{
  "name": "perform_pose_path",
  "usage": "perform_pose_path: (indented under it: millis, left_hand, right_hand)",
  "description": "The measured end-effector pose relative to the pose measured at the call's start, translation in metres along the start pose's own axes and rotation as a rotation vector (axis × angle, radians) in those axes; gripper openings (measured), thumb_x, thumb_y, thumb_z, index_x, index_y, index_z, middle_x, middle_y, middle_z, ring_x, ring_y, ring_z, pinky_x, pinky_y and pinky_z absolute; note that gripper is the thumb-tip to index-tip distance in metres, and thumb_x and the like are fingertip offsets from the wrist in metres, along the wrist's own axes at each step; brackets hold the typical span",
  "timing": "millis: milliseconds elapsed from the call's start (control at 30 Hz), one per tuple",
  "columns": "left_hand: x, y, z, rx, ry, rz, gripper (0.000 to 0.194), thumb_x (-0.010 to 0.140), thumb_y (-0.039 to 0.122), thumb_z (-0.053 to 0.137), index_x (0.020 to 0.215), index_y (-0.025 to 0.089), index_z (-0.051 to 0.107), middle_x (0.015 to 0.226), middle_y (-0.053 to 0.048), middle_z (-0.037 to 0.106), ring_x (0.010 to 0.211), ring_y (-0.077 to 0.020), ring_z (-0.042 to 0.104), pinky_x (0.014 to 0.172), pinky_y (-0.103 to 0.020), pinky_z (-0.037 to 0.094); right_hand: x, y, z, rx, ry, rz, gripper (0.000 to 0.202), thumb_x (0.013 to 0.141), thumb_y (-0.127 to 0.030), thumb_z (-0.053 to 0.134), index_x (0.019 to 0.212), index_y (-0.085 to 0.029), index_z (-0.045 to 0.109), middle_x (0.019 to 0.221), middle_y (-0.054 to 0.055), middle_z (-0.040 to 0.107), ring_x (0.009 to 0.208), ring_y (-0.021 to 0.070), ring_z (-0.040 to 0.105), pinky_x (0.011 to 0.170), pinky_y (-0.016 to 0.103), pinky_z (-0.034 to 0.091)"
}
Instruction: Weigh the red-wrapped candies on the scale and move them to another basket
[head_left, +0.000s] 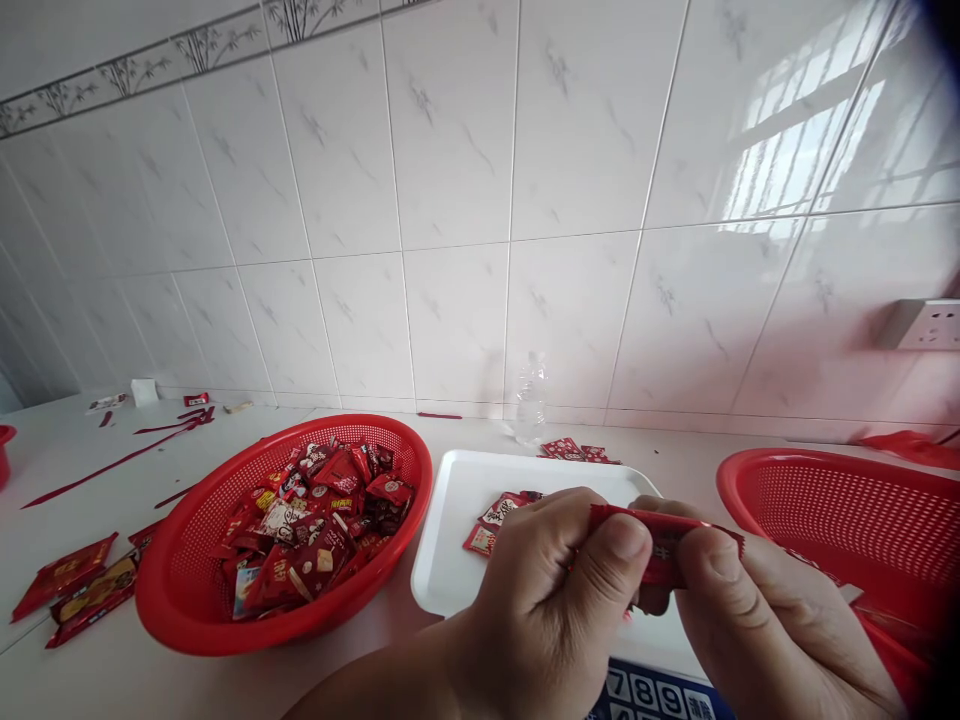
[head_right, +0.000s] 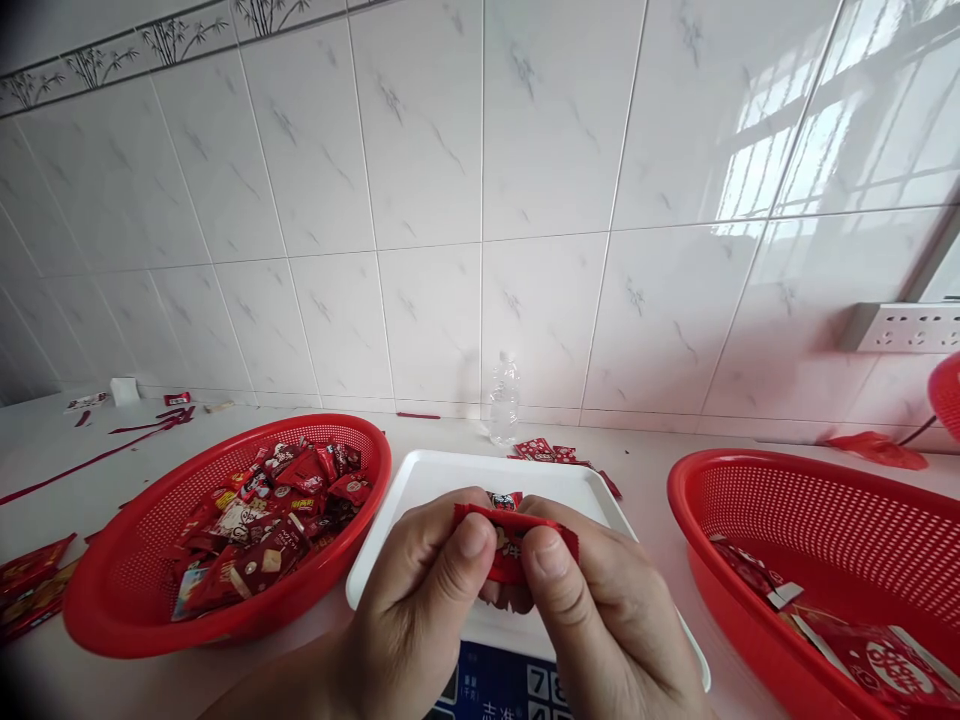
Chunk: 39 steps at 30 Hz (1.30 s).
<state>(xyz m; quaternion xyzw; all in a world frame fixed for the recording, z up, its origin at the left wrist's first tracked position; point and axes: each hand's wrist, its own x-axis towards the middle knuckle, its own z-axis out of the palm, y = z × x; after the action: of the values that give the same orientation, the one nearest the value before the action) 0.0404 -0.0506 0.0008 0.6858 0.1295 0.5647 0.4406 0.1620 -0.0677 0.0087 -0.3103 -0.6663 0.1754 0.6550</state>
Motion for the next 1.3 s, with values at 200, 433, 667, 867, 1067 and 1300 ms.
perform_pose_path:
  millis: [200, 433, 667, 867, 1067, 1300]
  left_hand:
    - [0.001, 0.005, -0.002, 0.004, -0.038, -0.002, 0.036, 0.100, 0.037, 0.043, 0.078, 0.014, 0.061, 0.067, 0.000, 0.049, 0.066, -0.0098, 0.048, 0.058, -0.023, 0.039]
    - [0.003, 0.005, -0.003, 0.053, -0.031, -0.063, 0.048, 0.091, 0.051, 0.054, 0.060, 0.018, 0.041, 0.060, 0.002, 0.042, 0.059, -0.0105, 0.043, 0.056, -0.026, 0.037]
    - [0.004, 0.005, -0.003, 0.022, -0.027, 0.011, 0.041, 0.097, 0.038, 0.048, 0.062, 0.017, 0.044, 0.061, 0.002, 0.043, 0.057, -0.0087, 0.042, 0.052, -0.023, 0.036]
    - [0.003, 0.006, -0.003, 0.215, 0.037, 0.027, 0.040, 0.093, 0.037, 0.052, 0.059, 0.018, 0.040, 0.059, 0.002, 0.043, 0.056, -0.0098, 0.042, 0.052, -0.025, 0.034]
    - [0.003, 0.007, -0.002, 0.112, 0.015, -0.036, 0.029, 0.093, 0.035, 0.052, 0.071, 0.018, 0.046, 0.060, 0.003, 0.044, 0.055, -0.0089, 0.039, 0.052, -0.024, 0.035]
    - [0.004, 0.011, -0.003, 0.119, 0.040, -0.025, 0.031, 0.095, 0.035, 0.050, 0.069, 0.018, 0.046, 0.060, 0.004, 0.044, 0.055, -0.0086, 0.040, 0.053, -0.023, 0.036]
  right_hand:
    - [0.003, 0.007, -0.006, 0.005, -0.089, -0.070, 0.030, 0.092, -0.044, 0.052, 0.083, -0.027, 0.075, 0.054, 0.000, 0.061, 0.048, 0.0137, 0.058, 0.042, 0.021, 0.051]
    - [0.008, 0.008, -0.006, -0.018, -0.233, -0.080, 0.034, 0.096, -0.039, 0.046, 0.072, -0.026, 0.066, 0.056, -0.002, 0.060, 0.048, 0.0120, 0.057, 0.043, 0.020, 0.049]
    - [0.002, 0.012, -0.008, -0.029, -0.216, -0.107, 0.036, 0.097, -0.038, 0.045, 0.065, -0.023, 0.053, 0.054, -0.004, 0.053, 0.048, 0.0091, 0.052, 0.044, 0.017, 0.046]
    - [-0.001, 0.019, -0.011, -0.016, -0.166, -0.093, 0.031, 0.097, -0.032, 0.045, 0.069, -0.022, 0.053, 0.058, -0.002, 0.052, 0.050, 0.0103, 0.051, 0.045, 0.020, 0.045]
    - [-0.002, 0.009, -0.006, -0.059, -0.109, -0.016, 0.037, 0.096, -0.039, 0.046, 0.063, -0.022, 0.049, 0.054, -0.002, 0.047, 0.047, 0.0103, 0.046, 0.044, 0.021, 0.044]
    - [0.004, 0.011, -0.008, -0.106, -0.168, -0.090, 0.036, 0.096, -0.036, 0.045, 0.064, -0.023, 0.053, 0.054, -0.003, 0.053, 0.047, 0.0096, 0.051, 0.044, 0.017, 0.047]
